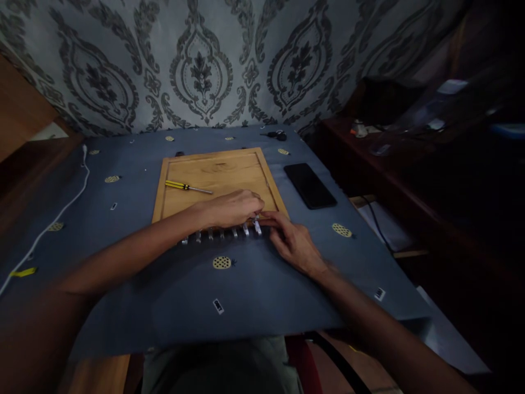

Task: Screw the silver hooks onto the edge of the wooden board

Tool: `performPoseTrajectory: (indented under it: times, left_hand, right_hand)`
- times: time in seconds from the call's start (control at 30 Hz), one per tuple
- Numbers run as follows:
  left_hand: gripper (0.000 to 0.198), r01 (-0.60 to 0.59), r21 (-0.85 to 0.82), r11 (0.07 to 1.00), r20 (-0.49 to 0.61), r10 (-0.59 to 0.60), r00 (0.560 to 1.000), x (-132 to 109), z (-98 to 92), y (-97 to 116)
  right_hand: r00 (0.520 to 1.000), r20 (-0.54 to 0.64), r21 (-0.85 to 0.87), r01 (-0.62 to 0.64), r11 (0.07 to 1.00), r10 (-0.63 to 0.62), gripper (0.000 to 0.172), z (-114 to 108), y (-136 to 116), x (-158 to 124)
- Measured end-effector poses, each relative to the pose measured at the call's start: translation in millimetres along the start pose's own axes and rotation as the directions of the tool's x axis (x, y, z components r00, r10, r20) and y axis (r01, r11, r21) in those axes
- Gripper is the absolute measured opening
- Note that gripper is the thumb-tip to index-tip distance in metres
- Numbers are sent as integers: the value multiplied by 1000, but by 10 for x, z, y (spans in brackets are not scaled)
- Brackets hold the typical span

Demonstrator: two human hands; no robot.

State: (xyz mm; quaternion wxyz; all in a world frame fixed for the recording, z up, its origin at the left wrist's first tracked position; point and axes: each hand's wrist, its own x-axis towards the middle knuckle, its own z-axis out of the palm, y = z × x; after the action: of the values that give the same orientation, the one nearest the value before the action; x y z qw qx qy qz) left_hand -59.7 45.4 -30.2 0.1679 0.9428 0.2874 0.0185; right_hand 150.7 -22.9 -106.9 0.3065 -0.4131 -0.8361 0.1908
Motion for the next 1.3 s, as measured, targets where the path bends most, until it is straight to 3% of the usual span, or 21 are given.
performPoseTrajectory:
  times: [1.3]
  left_hand:
    - [15, 28, 68, 997, -9, -28, 1000, 32, 51, -60]
  right_hand:
    - [999, -12, 16, 34, 999, -34, 50, -8, -4, 2]
